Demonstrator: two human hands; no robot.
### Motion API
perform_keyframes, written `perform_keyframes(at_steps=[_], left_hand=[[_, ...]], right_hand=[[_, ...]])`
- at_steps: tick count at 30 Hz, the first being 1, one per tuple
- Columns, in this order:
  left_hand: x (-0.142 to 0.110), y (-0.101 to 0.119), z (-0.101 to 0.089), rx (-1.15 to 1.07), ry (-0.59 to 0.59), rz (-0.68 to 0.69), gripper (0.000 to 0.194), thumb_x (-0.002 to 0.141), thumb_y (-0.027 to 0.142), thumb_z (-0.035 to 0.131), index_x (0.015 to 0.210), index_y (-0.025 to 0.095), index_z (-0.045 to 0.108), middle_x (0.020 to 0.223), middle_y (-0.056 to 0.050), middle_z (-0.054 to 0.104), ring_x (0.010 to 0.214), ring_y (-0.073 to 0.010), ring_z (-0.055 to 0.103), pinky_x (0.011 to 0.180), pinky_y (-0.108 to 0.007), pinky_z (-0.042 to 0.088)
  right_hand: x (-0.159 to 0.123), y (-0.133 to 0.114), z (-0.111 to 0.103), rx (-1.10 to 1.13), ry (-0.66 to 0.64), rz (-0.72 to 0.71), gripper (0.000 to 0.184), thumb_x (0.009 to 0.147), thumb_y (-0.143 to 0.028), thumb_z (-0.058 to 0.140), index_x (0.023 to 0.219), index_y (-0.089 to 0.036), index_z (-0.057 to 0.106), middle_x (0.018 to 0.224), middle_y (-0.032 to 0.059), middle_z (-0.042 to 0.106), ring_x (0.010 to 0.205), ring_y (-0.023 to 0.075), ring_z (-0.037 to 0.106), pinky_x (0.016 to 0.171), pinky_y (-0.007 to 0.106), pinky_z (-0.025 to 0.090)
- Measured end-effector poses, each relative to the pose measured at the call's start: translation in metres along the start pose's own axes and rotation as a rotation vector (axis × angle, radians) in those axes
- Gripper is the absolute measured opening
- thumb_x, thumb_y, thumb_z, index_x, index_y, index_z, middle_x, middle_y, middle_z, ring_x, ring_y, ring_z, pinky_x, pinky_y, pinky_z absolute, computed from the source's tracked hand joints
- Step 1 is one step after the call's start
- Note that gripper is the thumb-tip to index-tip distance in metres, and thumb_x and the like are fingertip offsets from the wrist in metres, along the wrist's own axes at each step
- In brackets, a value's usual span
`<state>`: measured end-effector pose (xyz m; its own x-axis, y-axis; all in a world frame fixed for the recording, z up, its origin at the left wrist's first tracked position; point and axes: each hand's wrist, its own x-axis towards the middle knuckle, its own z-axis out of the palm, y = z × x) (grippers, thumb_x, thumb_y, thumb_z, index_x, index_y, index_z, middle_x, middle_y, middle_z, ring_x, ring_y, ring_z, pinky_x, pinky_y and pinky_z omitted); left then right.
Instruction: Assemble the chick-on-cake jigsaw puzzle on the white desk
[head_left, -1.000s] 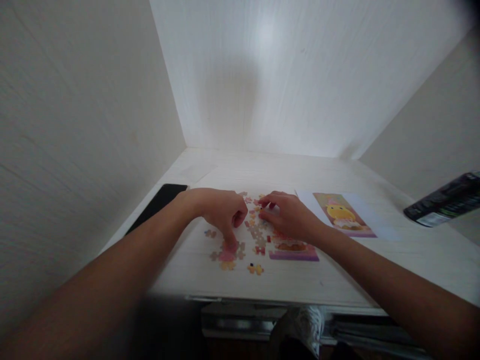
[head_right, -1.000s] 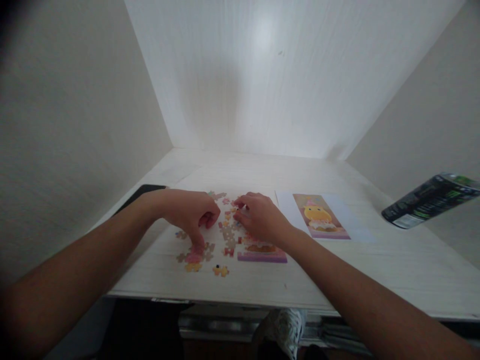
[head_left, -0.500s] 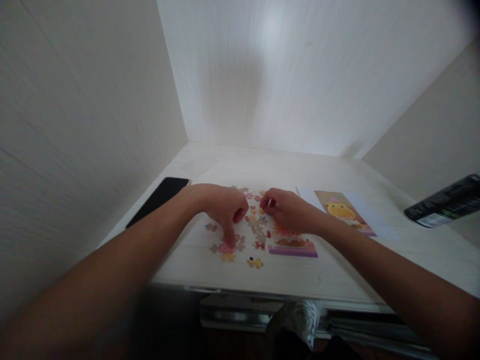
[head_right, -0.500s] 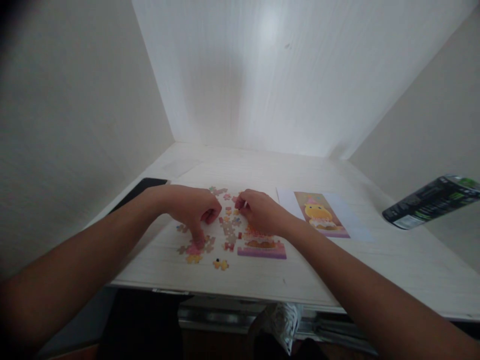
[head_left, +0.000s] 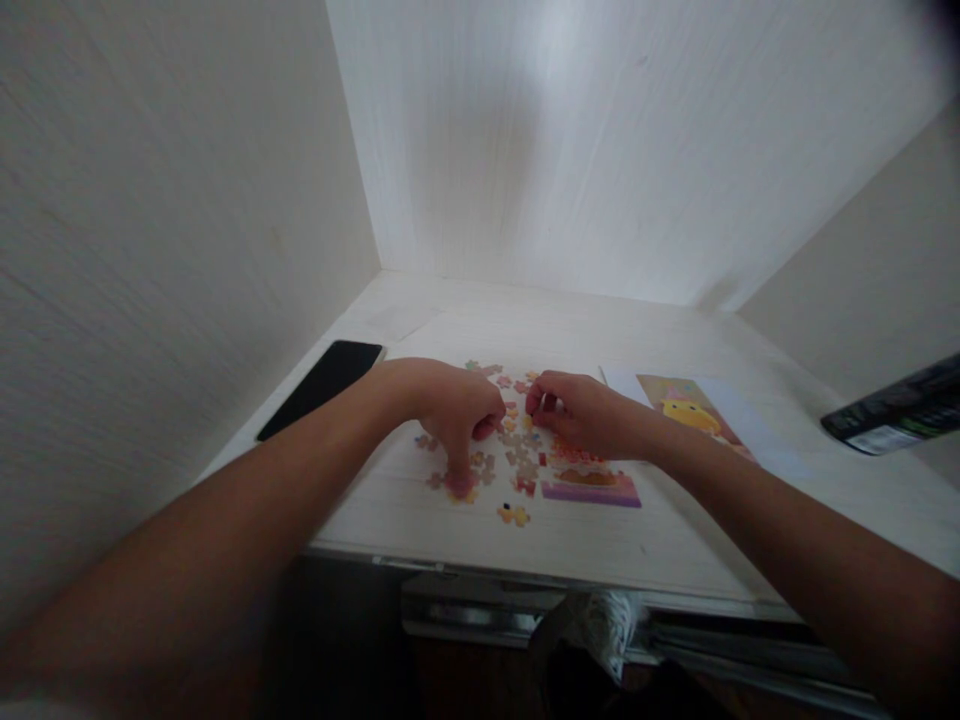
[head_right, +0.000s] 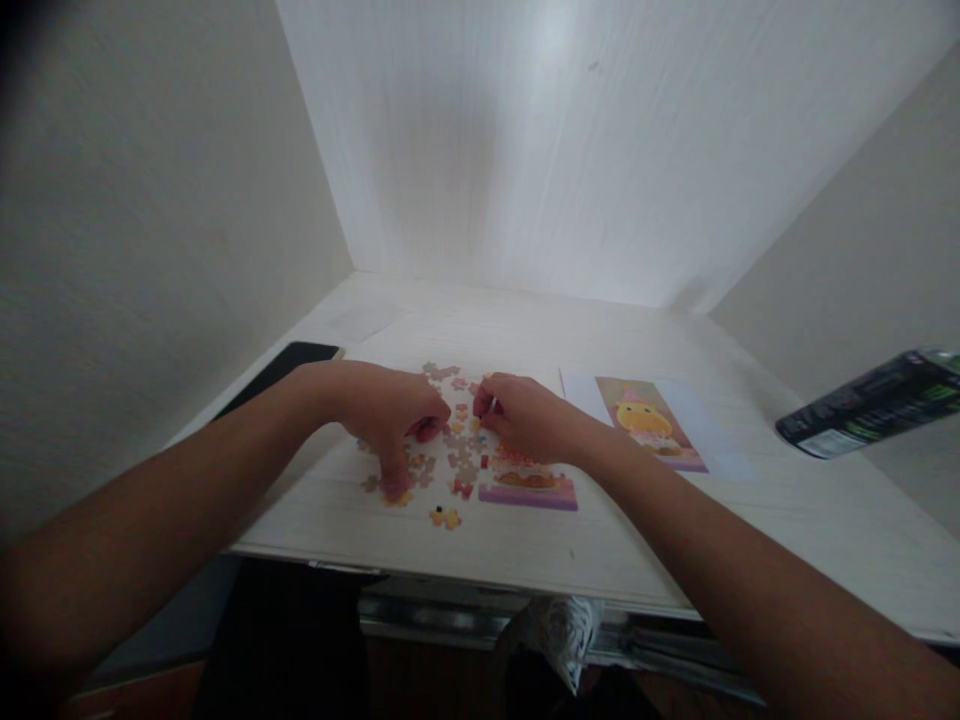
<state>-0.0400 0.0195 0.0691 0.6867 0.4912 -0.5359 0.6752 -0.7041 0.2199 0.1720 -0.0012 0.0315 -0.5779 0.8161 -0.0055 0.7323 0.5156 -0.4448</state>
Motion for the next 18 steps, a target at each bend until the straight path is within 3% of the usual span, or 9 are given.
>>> perform_keyframes(at_steps=[5, 11, 14, 18], left_hand=[[0.001, -0.001, -0.002, 0.005, -0.001, 0.025, 0.061, 0.044, 0.058, 0.086, 0.084, 0.021, 0.059, 0.075, 0.0, 0.064, 0.063, -0.0168, 0.052, 0.053, -0.028, 0.032], [0.001, -0.002, -0.002, -0.029, 0.005, 0.028, 0.059, 0.046, 0.055, 0.087, 0.086, 0.019, 0.062, 0.073, 0.001, 0.063, 0.062, -0.0165, 0.052, 0.054, -0.028, 0.035], [0.002, -0.004, 0.0, -0.102, -0.014, 0.056, 0.052, 0.049, 0.047, 0.088, 0.086, 0.018, 0.066, 0.072, 0.001, 0.064, 0.062, -0.0153, 0.053, 0.057, -0.028, 0.036], [0.003, -0.004, 0.0, -0.188, -0.055, 0.108, 0.041, 0.054, 0.038, 0.087, 0.086, 0.02, 0.07, 0.075, 0.002, 0.066, 0.063, -0.014, 0.055, 0.058, -0.026, 0.037]], right_hand=[[-0.001, 0.0, -0.003, 0.193, -0.028, 0.024, 0.01, 0.079, -0.011, 0.06, 0.087, -0.017, 0.062, 0.078, 0.0021, 0.064, 0.07, 0.0146, 0.056, 0.064, 0.027, 0.044], [-0.008, -0.024, -0.012, 0.725, -0.204, -0.01, 0.006, 0.082, -0.02, 0.062, 0.086, -0.019, 0.065, 0.086, 0.001, 0.069, 0.077, 0.0143, 0.063, 0.07, 0.027, 0.05], [-0.011, -0.042, -0.006, 0.733, -0.246, -0.061, 0.011, 0.081, -0.017, 0.062, 0.09, -0.02, 0.067, 0.088, 0.0008, 0.069, 0.074, 0.0139, 0.063, 0.066, 0.027, 0.051], [-0.014, -0.054, 0.01, 0.623, -0.19, -0.039, 0.016, 0.082, -0.012, 0.06, 0.094, -0.02, 0.066, 0.081, 0.0003, 0.069, 0.064, 0.013, 0.062, 0.058, 0.025, 0.05]])
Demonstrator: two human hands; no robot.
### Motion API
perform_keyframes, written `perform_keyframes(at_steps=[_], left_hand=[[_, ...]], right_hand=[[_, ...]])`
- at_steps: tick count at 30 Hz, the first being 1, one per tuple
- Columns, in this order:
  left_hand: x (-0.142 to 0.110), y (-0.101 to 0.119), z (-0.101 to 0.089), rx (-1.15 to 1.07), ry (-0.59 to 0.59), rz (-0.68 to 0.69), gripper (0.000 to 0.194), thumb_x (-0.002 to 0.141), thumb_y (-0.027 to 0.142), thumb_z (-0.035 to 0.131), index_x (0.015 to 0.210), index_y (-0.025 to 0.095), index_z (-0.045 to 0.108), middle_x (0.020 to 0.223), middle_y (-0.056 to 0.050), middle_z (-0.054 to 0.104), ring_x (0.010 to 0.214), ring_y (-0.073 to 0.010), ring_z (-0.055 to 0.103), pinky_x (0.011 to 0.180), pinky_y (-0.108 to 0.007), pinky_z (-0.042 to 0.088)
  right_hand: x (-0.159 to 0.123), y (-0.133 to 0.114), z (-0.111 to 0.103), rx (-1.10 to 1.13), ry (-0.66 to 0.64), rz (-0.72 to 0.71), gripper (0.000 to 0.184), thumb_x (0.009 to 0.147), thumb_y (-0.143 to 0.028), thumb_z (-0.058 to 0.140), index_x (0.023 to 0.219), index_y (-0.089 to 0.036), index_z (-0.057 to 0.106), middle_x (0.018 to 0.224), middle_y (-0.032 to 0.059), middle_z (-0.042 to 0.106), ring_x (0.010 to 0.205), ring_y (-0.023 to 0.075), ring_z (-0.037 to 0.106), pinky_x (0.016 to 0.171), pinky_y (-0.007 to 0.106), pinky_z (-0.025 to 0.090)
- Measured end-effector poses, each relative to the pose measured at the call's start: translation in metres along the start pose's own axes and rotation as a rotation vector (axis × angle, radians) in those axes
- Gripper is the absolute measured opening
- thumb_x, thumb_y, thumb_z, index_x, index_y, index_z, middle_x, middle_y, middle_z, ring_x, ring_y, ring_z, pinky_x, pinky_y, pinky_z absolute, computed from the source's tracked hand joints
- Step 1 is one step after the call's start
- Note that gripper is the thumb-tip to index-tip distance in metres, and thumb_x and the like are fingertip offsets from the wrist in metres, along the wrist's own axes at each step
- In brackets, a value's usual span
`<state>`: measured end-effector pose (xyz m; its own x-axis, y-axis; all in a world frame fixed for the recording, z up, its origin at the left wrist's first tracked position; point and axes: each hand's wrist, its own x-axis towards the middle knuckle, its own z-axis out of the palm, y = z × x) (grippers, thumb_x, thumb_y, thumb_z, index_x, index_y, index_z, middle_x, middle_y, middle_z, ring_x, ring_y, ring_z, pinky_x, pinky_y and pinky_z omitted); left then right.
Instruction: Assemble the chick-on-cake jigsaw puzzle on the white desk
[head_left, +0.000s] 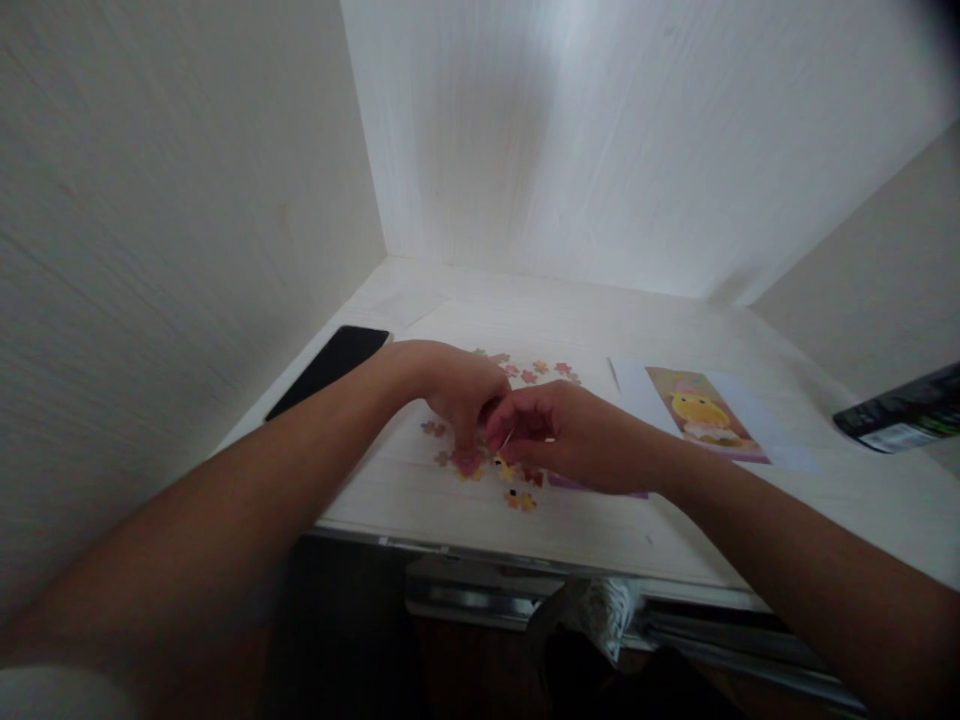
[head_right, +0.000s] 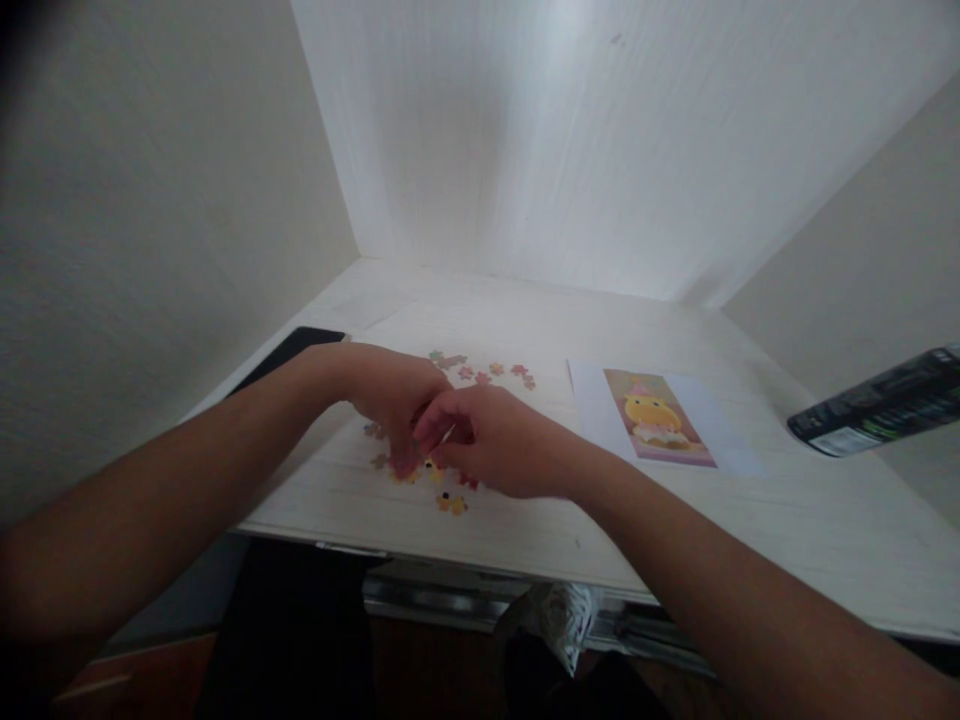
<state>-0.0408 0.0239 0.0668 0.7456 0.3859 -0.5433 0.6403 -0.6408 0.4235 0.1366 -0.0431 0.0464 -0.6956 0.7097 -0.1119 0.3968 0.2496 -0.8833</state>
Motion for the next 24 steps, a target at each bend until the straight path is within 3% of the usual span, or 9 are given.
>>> perform_keyframes(at_steps=[9, 21, 24], left_hand=[[-0.001, 0.0, -0.001, 0.014, -0.013, 0.008, 0.045, 0.053, 0.042, 0.087, 0.088, 0.019, 0.071, 0.077, 0.0, 0.068, 0.063, -0.0153, 0.054, 0.059, -0.027, 0.038], [-0.001, 0.001, -0.003, 0.124, 0.023, -0.02, 0.052, 0.047, 0.05, 0.086, 0.083, 0.019, 0.066, 0.073, 0.001, 0.065, 0.061, -0.016, 0.053, 0.055, -0.028, 0.035], [-0.001, 0.0, -0.002, 0.137, 0.03, -0.016, 0.05, 0.05, 0.05, 0.084, 0.084, 0.019, 0.065, 0.074, 0.0, 0.065, 0.062, -0.0163, 0.053, 0.055, -0.028, 0.034]], right_hand=[[-0.005, 0.01, 0.027, -0.124, 0.269, -0.028, 0.015, 0.081, -0.008, 0.059, 0.09, -0.02, 0.065, 0.084, 0.0013, 0.069, 0.073, 0.0138, 0.062, 0.067, 0.027, 0.049], [-0.007, -0.003, 0.037, -0.317, 0.302, 0.027, 0.018, 0.08, -0.007, 0.063, 0.086, -0.023, 0.069, 0.078, -0.0034, 0.069, 0.066, 0.013, 0.06, 0.062, 0.027, 0.043], [-0.012, -0.01, 0.035, -0.467, 0.288, -0.016, 0.017, 0.08, -0.013, 0.068, 0.093, -0.024, 0.069, 0.089, -0.001, 0.07, 0.078, 0.017, 0.062, 0.071, 0.03, 0.046]])
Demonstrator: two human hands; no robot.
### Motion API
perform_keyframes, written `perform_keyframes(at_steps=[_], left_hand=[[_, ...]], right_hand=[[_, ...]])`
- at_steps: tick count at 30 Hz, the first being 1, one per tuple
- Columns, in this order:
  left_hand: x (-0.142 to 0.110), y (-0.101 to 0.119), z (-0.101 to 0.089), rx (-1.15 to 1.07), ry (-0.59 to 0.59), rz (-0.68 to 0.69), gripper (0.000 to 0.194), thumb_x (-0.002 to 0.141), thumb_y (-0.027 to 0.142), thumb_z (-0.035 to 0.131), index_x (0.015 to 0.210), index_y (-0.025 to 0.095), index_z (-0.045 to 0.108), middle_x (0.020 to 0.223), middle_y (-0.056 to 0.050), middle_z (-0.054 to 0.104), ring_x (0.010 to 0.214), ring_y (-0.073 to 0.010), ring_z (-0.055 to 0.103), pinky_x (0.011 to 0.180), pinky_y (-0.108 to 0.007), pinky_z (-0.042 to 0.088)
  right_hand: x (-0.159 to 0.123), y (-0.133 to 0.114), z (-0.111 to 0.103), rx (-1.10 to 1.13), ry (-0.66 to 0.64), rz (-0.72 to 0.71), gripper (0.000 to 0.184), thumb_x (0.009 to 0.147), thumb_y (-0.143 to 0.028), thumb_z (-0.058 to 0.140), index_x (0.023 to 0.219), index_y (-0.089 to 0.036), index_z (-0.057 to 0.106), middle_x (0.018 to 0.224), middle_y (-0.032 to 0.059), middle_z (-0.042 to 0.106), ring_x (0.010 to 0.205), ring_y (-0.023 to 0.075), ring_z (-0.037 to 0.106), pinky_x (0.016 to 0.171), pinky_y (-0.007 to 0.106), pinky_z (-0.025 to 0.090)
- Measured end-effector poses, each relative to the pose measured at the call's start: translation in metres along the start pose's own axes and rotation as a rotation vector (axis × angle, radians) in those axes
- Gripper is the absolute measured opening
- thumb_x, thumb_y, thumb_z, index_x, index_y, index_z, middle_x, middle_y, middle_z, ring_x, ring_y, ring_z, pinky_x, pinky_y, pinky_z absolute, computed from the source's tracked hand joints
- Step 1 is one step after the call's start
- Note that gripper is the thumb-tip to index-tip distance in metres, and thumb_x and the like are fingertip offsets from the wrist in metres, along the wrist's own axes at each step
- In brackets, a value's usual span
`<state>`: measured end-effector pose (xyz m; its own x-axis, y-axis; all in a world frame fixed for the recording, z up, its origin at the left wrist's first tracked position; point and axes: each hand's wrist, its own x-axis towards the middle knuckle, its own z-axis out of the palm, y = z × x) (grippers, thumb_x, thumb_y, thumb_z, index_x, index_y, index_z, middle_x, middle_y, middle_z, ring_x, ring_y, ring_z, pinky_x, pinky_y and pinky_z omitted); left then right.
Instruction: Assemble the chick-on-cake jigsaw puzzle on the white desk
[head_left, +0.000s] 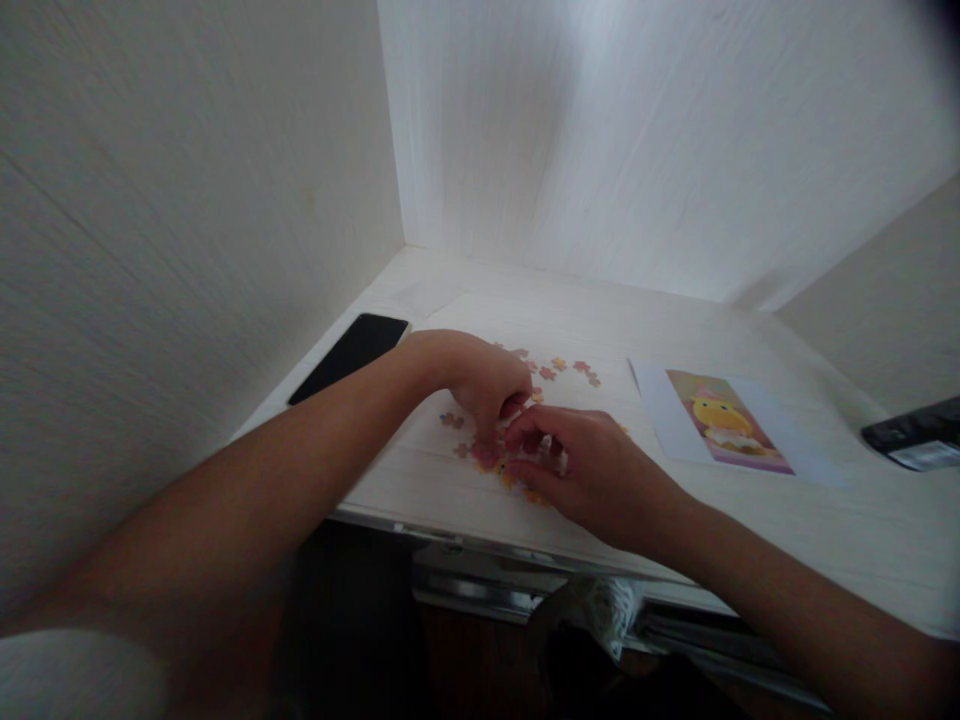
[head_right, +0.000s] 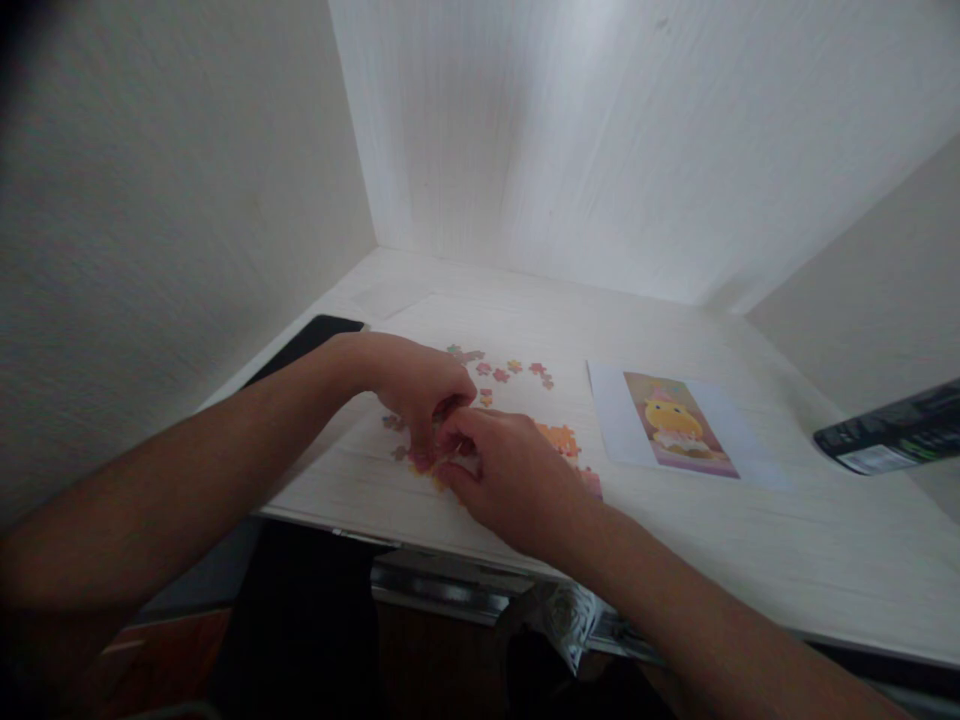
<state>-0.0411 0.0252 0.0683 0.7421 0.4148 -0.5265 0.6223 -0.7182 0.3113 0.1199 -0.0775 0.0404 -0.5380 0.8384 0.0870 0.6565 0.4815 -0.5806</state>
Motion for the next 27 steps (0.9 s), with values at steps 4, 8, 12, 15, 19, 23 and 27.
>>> perform_keyframes(at_steps=[4, 8, 12, 15, 19, 23, 27], left_hand=[[-0.002, -0.004, -0.001, 0.008, 0.016, 0.037, 0.043, 0.057, 0.048, 0.08, 0.082, 0.018, 0.063, 0.073, -0.002, 0.064, 0.062, -0.0159, 0.051, 0.056, -0.029, 0.033], [-0.006, -0.007, -0.004, -0.054, 0.019, 0.107, 0.034, 0.064, 0.046, 0.076, 0.079, 0.018, 0.063, 0.075, -0.001, 0.064, 0.064, -0.015, 0.051, 0.057, -0.028, 0.033], [-0.006, -0.007, -0.004, -0.084, -0.004, 0.094, 0.032, 0.064, 0.042, 0.076, 0.081, 0.017, 0.066, 0.075, -0.002, 0.066, 0.064, -0.0153, 0.052, 0.058, -0.028, 0.034], [-0.005, -0.004, -0.002, -0.067, -0.01, 0.059, 0.03, 0.063, 0.041, 0.078, 0.078, 0.017, 0.068, 0.072, -0.002, 0.066, 0.062, -0.0151, 0.052, 0.058, -0.028, 0.034], [-0.004, 0.0, -0.002, -0.07, -0.029, 0.01, 0.03, 0.061, 0.04, 0.081, 0.075, 0.016, 0.07, 0.066, -0.002, 0.065, 0.06, -0.016, 0.054, 0.056, -0.029, 0.035], [-0.005, 0.0, -0.003, -0.025, -0.007, -0.015, 0.035, 0.056, 0.045, 0.084, 0.072, 0.017, 0.07, 0.064, -0.002, 0.064, 0.058, -0.0167, 0.054, 0.054, -0.03, 0.035], [-0.004, -0.001, -0.002, -0.005, 0.008, -0.043, 0.032, 0.059, 0.046, 0.081, 0.069, 0.018, 0.07, 0.062, -0.003, 0.064, 0.056, -0.0165, 0.052, 0.055, -0.031, 0.034]], right_hand=[[-0.008, -0.003, 0.0, -0.096, -0.052, -0.064, 0.024, 0.082, -0.016, 0.07, 0.104, -0.024, 0.069, 0.107, 0.0034, 0.069, 0.098, 0.0232, 0.062, 0.088, 0.037, 0.046], [-0.01, -0.001, 0.006, -0.104, -0.047, -0.049, 0.025, 0.083, -0.016, 0.07, 0.106, -0.024, 0.069, 0.109, 0.0037, 0.068, 0.101, 0.0243, 0.061, 0.092, 0.039, 0.045], [-0.009, 0.001, 0.009, -0.08, -0.05, 0.042, 0.02, 0.08, -0.019, 0.074, 0.098, -0.022, 0.069, 0.098, 0.0035, 0.069, 0.09, 0.0221, 0.062, 0.078, 0.035, 0.047], [-0.009, 0.0, 0.01, -0.05, -0.025, 0.122, 0.02, 0.077, -0.017, 0.076, 0.095, -0.022, 0.068, 0.088, 0.0019, 0.069, 0.079, 0.0194, 0.061, 0.068, 0.031, 0.045], [-0.009, -0.004, 0.011, -0.023, 0.006, 0.184, 0.018, 0.075, -0.016, 0.077, 0.089, -0.023, 0.068, 0.077, -0.001, 0.068, 0.07, 0.0169, 0.061, 0.063, 0.029, 0.043], [-0.014, -0.004, 0.011, -0.011, 0.018, 0.215, 0.021, 0.072, -0.021, 0.082, 0.086, -0.023, 0.067, 0.073, -0.0022, 0.067, 0.067, 0.0166, 0.06, 0.061, 0.029, 0.043], [-0.023, 0.002, 0.01, -0.028, 0.016, 0.243, 0.024, 0.073, -0.021, 0.08, 0.093, -0.025, 0.067, 0.08, -0.0015, 0.068, 0.071, 0.0178, 0.06, 0.066, 0.031, 0.045]])
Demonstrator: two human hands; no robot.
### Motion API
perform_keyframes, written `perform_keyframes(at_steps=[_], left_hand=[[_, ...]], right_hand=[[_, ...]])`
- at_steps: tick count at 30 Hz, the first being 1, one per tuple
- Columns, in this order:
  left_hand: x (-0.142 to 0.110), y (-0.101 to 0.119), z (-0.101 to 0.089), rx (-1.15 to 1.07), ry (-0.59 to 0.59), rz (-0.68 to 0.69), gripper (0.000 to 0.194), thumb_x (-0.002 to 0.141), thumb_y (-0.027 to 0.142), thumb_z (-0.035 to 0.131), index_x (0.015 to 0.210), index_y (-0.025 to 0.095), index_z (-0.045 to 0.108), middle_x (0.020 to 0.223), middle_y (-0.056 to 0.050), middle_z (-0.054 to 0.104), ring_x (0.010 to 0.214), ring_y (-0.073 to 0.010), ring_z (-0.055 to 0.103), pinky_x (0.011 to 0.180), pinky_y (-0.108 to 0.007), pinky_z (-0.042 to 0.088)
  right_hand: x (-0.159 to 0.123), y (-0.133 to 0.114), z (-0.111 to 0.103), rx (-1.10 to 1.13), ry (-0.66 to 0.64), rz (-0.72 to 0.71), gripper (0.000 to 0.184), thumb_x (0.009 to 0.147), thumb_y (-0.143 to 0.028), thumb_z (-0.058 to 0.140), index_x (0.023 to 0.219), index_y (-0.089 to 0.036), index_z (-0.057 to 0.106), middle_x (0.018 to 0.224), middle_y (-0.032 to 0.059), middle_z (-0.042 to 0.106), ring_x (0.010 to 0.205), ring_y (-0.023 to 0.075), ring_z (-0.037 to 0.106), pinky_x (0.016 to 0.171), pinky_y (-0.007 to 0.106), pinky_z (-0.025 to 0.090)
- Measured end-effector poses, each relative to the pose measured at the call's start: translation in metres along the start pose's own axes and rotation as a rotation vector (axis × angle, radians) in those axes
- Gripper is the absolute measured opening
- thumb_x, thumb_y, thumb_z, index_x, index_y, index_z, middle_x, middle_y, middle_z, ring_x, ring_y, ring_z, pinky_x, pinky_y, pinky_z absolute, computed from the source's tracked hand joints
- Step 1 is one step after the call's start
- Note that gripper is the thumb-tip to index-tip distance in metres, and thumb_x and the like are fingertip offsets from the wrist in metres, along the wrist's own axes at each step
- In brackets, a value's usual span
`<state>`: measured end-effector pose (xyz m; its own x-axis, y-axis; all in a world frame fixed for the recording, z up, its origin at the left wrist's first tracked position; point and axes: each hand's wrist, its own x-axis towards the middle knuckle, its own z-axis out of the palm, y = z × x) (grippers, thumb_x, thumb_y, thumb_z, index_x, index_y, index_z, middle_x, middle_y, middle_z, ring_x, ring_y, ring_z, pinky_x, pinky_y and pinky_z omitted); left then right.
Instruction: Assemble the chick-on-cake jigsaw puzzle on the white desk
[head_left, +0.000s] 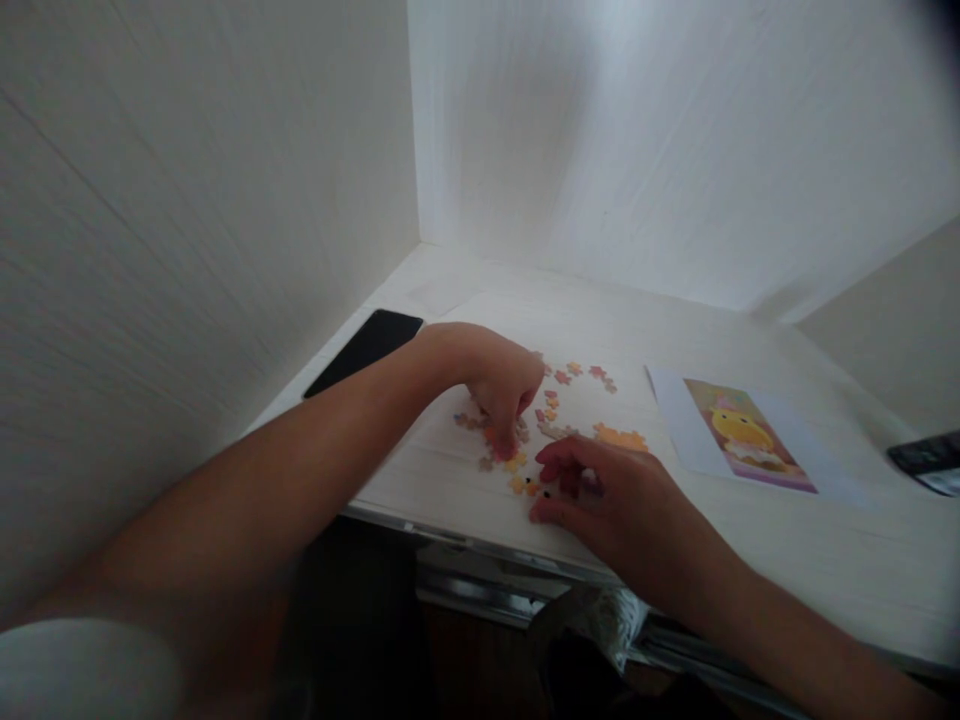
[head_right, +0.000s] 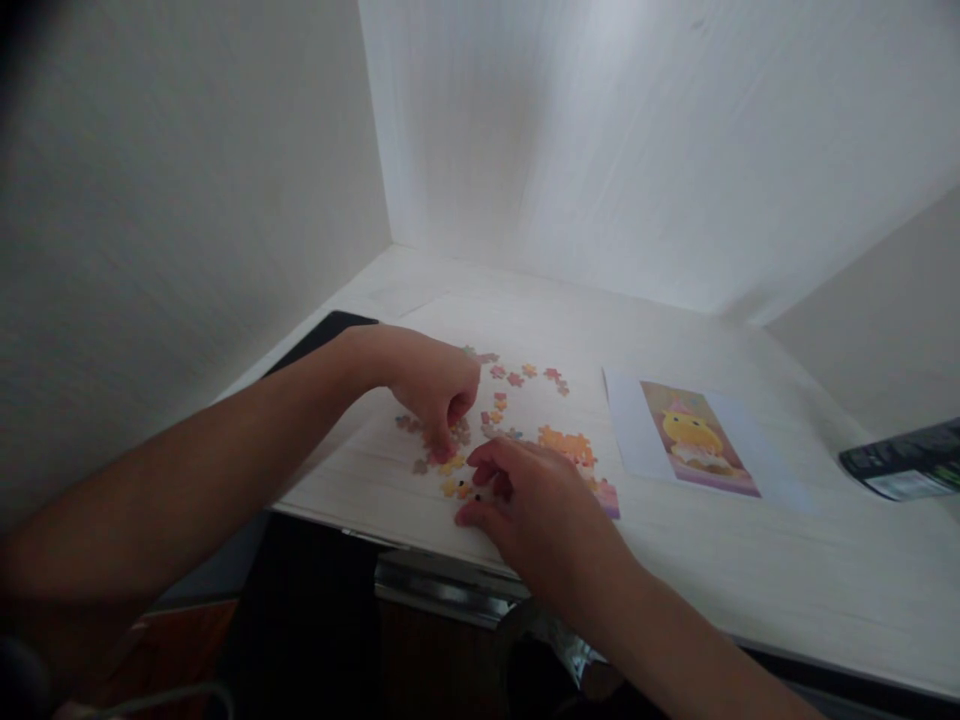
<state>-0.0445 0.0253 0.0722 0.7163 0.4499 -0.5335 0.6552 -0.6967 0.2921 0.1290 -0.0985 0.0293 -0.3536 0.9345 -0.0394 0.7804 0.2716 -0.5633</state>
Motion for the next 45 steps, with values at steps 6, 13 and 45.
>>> perform_keyframes(at_steps=[6, 13, 45], left_hand=[[0.001, 0.001, 0.002, 0.02, 0.022, -0.04, 0.033, 0.06, 0.049, 0.079, 0.067, 0.018, 0.071, 0.062, -0.004, 0.064, 0.056, -0.0163, 0.05, 0.058, -0.033, 0.034], [0.001, 0.004, 0.001, 0.07, 0.047, -0.029, 0.037, 0.062, 0.053, 0.077, 0.064, 0.016, 0.069, 0.058, -0.004, 0.062, 0.051, -0.0156, 0.049, 0.053, -0.032, 0.032], [0.002, 0.001, 0.002, 0.075, 0.051, 0.0, 0.04, 0.065, 0.056, 0.073, 0.06, 0.017, 0.067, 0.055, -0.003, 0.061, 0.049, -0.0143, 0.049, 0.05, -0.03, 0.03]], right_hand=[[-0.006, 0.003, 0.004, -0.007, 0.066, -0.072, 0.014, 0.082, -0.022, 0.071, 0.094, -0.026, 0.066, 0.084, -0.0001, 0.067, 0.078, 0.0199, 0.06, 0.073, 0.035, 0.045], [-0.007, 0.001, 0.011, 0.013, 0.112, -0.101, 0.01, 0.083, -0.019, 0.067, 0.09, -0.025, 0.065, 0.085, -0.0005, 0.067, 0.078, 0.0191, 0.059, 0.073, 0.034, 0.043], [-0.003, -0.004, 0.02, 0.037, 0.169, -0.236, 0.014, 0.079, -0.014, 0.068, 0.09, -0.023, 0.068, 0.084, 0.0003, 0.068, 0.083, 0.021, 0.059, 0.08, 0.037, 0.04]])
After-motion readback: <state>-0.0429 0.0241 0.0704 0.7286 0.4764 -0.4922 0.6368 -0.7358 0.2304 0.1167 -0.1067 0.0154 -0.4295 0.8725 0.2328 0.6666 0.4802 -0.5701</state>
